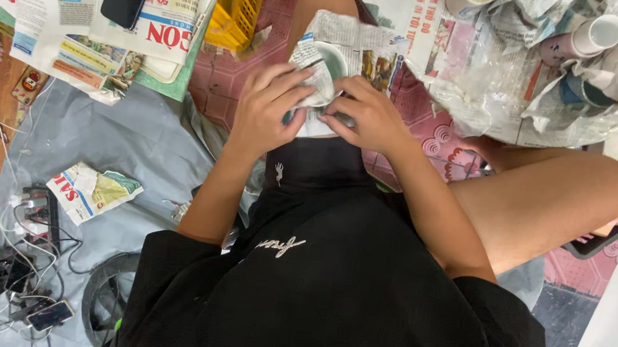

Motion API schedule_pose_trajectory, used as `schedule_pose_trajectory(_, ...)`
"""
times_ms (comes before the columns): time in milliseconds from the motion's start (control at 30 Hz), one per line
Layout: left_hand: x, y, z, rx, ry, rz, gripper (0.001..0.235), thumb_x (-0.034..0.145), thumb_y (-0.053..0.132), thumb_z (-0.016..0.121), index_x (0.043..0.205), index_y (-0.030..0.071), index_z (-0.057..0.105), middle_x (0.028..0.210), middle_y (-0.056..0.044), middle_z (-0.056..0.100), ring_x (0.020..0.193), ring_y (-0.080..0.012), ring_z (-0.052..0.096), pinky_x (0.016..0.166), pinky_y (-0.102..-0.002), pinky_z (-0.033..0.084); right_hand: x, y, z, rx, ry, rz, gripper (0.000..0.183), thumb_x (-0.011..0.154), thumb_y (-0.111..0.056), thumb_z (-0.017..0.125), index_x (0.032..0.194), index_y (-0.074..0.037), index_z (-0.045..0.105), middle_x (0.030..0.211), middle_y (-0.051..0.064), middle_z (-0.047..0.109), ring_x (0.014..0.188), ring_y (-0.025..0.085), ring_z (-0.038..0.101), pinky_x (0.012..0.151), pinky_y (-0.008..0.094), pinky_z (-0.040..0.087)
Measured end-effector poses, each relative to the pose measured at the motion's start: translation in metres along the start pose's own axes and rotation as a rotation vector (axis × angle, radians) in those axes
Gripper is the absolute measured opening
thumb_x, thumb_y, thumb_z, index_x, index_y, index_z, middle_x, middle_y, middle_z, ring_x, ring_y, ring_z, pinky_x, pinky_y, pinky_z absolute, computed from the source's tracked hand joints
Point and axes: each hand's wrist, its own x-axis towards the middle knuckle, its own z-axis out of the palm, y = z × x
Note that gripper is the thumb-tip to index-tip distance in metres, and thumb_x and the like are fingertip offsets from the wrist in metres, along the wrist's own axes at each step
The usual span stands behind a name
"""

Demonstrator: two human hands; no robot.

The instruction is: The person wraps small ceramic cups and saucers individually in newspaper sheets. They fold the paper around each item and place the wrapped bundles into a black plastic crate.

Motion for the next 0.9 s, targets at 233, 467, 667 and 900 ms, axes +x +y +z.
schedule_pose_trajectory(233,-0.001,-0.013,0.016,-0.057,-0.126,0.044,0.035,0.082,0.015,0.086,0.111,0.002,0.071,0.129,-0.011,0.067,0.128,-0.0307,0.058,0.107,-0.046,0.046,-0.001,0.024,0.000,-0.118,0.657,0.219,0.043,0.082,-0.012,0.081,0.110,0.009,0.056,0.124,0.021,0.052,0.114,0.033,0.056,0.098,0.039,0.047)
schedule_pose_trajectory(467,-0.007,-0.023,0.023,-0.041,-0.171,0.023,0.031,0.082,0.013,0.084,0.110,0.003,0.073,0.128,-0.009,0.069,0.128,-0.0290,0.059,0.106,-0.045,0.047,-0.028,0.088,0.020,1.014,0.433,0.952,0.023,0.107,-0.019,0.069,0.119,0.000,0.075,0.113,0.013,0.067,0.097,0.017,0.058,0.085,0.030,0.049)
schedule_pose_trajectory(667,0.003,-0.019,0.023,0.043,-0.260,0.025,0.027,0.081,0.018,0.082,0.104,0.006,0.076,0.117,-0.009,0.071,0.121,-0.0281,0.061,0.107,-0.051,0.041,-0.003,-0.004,-0.002,0.186,0.281,0.281,0.039,0.094,0.003,0.060,0.130,-0.006,0.071,0.131,0.013,0.067,0.124,0.025,0.067,0.108,0.038,0.054)
schedule_pose_trajectory(900,0.011,-0.011,-0.003,-0.065,-0.345,0.044,0.038,0.071,0.028,0.085,0.099,0.004,0.078,0.113,-0.012,0.072,0.118,-0.0278,0.063,0.117,-0.061,0.026,0.023,-0.047,0.002,-0.294,0.134,0.140,0.045,0.091,-0.020,0.076,0.130,0.000,0.069,0.137,0.017,0.055,0.132,0.037,0.050,0.111,0.046,0.046)
